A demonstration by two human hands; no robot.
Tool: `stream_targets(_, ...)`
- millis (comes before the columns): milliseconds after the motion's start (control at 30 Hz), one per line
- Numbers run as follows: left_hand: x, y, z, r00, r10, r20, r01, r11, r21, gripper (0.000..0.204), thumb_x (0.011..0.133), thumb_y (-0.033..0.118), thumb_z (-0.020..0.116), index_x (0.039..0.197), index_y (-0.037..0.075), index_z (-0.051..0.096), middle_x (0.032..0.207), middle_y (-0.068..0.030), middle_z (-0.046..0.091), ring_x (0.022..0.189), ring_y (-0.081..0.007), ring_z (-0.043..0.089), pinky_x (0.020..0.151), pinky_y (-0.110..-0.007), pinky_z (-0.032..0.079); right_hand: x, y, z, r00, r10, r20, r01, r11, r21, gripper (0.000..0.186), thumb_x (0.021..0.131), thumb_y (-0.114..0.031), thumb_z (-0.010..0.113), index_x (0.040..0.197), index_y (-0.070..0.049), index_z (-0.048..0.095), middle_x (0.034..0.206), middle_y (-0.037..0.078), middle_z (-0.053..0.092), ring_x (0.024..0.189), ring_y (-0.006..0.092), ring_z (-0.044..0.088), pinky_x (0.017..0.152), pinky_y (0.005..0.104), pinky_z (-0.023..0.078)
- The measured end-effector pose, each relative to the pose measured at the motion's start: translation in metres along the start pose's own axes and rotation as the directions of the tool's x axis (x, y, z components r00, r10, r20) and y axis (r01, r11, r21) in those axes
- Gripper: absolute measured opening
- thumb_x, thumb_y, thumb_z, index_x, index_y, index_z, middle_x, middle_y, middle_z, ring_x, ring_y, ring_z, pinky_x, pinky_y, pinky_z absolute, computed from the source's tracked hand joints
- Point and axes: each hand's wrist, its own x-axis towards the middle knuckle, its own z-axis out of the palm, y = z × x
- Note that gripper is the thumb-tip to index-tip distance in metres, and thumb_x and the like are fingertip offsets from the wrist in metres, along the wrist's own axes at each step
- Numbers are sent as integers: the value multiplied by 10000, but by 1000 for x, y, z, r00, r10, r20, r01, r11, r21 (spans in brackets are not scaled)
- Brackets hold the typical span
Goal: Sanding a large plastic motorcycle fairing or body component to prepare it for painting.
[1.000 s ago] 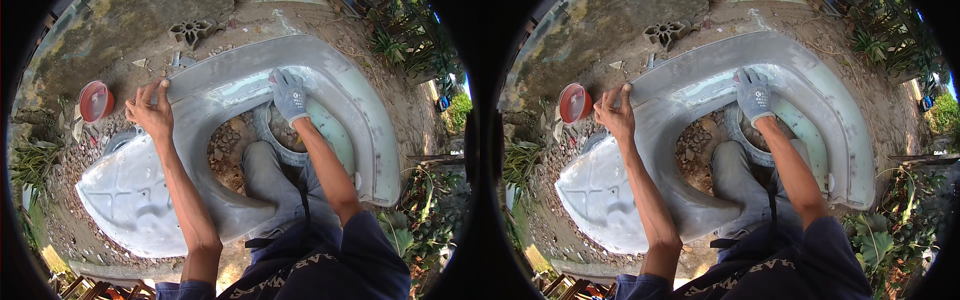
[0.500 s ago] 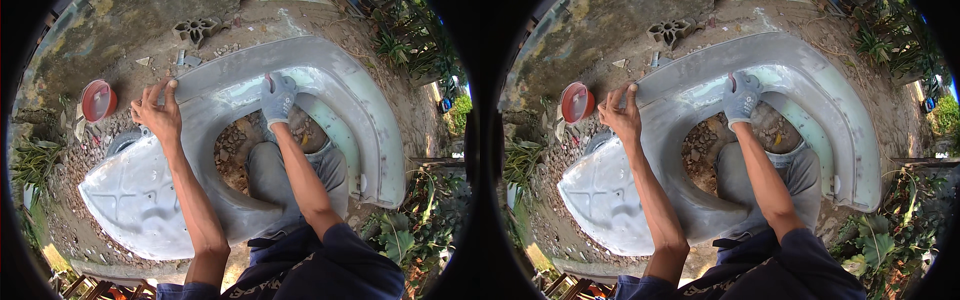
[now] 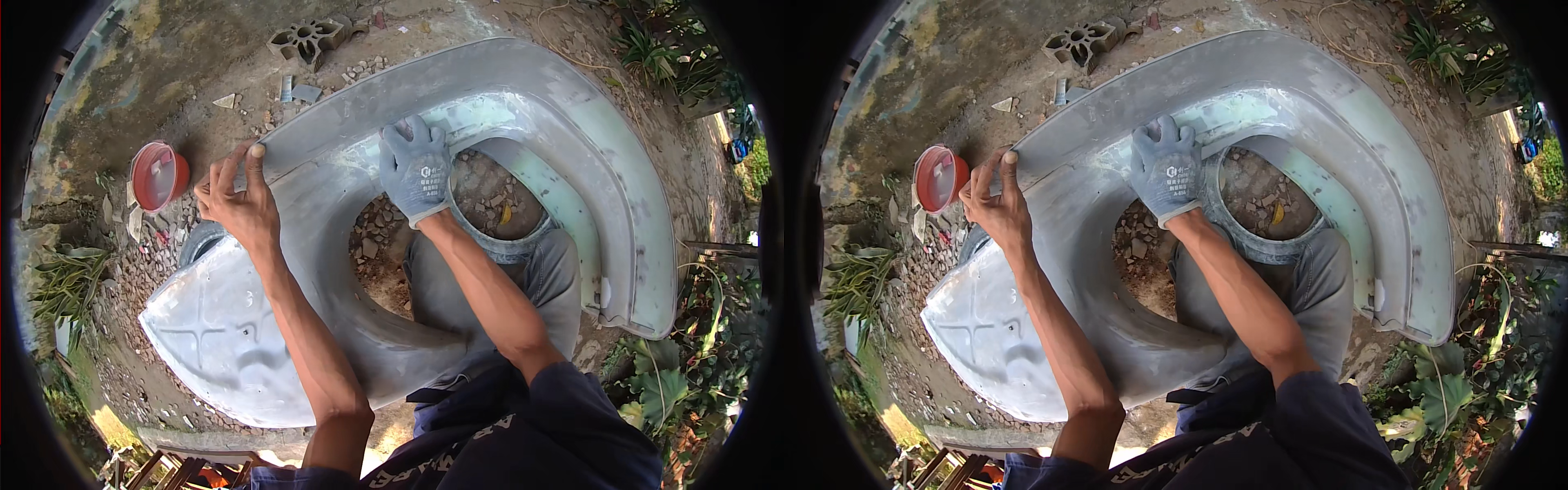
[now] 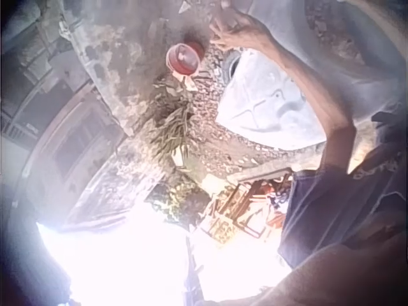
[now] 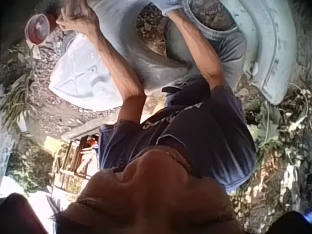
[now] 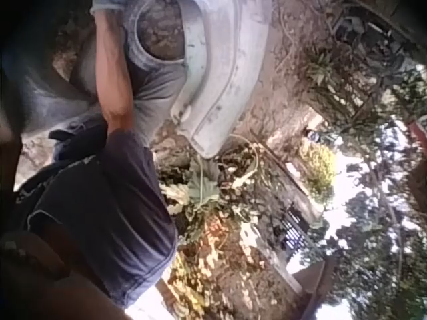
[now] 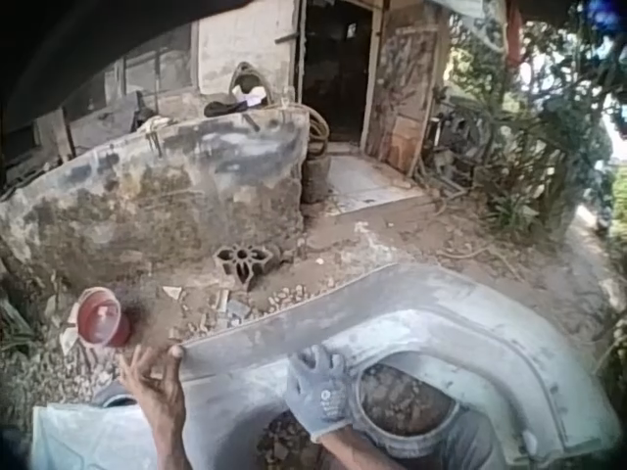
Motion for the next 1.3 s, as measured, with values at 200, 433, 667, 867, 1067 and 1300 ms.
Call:
stream_targets(200,2,14,4,998,25,-53,-26,1000,-17,261,939,449,838,1074,228,876,939,79,741,1082,-211,544,1175,-503,268,21,81,-3,983,114,-145,-131,984,-120,162,930,-226,674,1020,-101,727,1085,145,643,930,364,589,742,511,527)
stream_targets(433,3,4,-4,999,32,-37,-34,999,-41,258,926,433,854,1044,205,878,913,67,748,1047,-214,540,1086,-436,392,16,53,-6,996,37,-83,-46,993,-109,123,977,-210,660,1005,-126,745,1037,94,683,873,371,591,813,500,513)
stream_targets(667,2,1,0,998,42,-38,-45,995,-90,249,927,425,856,1017,194,876,906,75,747,1050,-210,543,1103,-437,380,-3,-19,3,984,54,172,-27,987,-157,208,904,-230,737,1079,-116,742,1118,132,640,994,347,602,755,503,559)
stream_targets(867,3,12,-4,1000,28,11,-28,1000,-2,224,956,309,864,1059,110,861,1043,-23,799,1126,-228,593,1090,-402,419,21,63,-7,993,121,7,-116,966,-231,198,922,-231,719,1068,-99,734,1087,141,663,943,356,611,722,522,558)
stream_targets(1067,5,3,-1,999,38,-30,-41,993,-109,201,922,331,883,1007,150,878,948,20,790,1026,-214,553,1030,-396,435,-3,-15,4,991,-16,134,28,995,-92,265,861,-172,728,1114,-93,738,1042,124,636,931,307,612,705,471,557)
stream_targets(1300,3,5,-3,998,48,-36,-50,996,-70,209,940,334,868,1017,139,872,970,13,797,1054,-223,566,1036,-397,433,29,141,-12,985,85,-153,-121,963,-243,173,1013,-232,626,1063,-114,743,975,97,711,879,331,641,821,514,482)
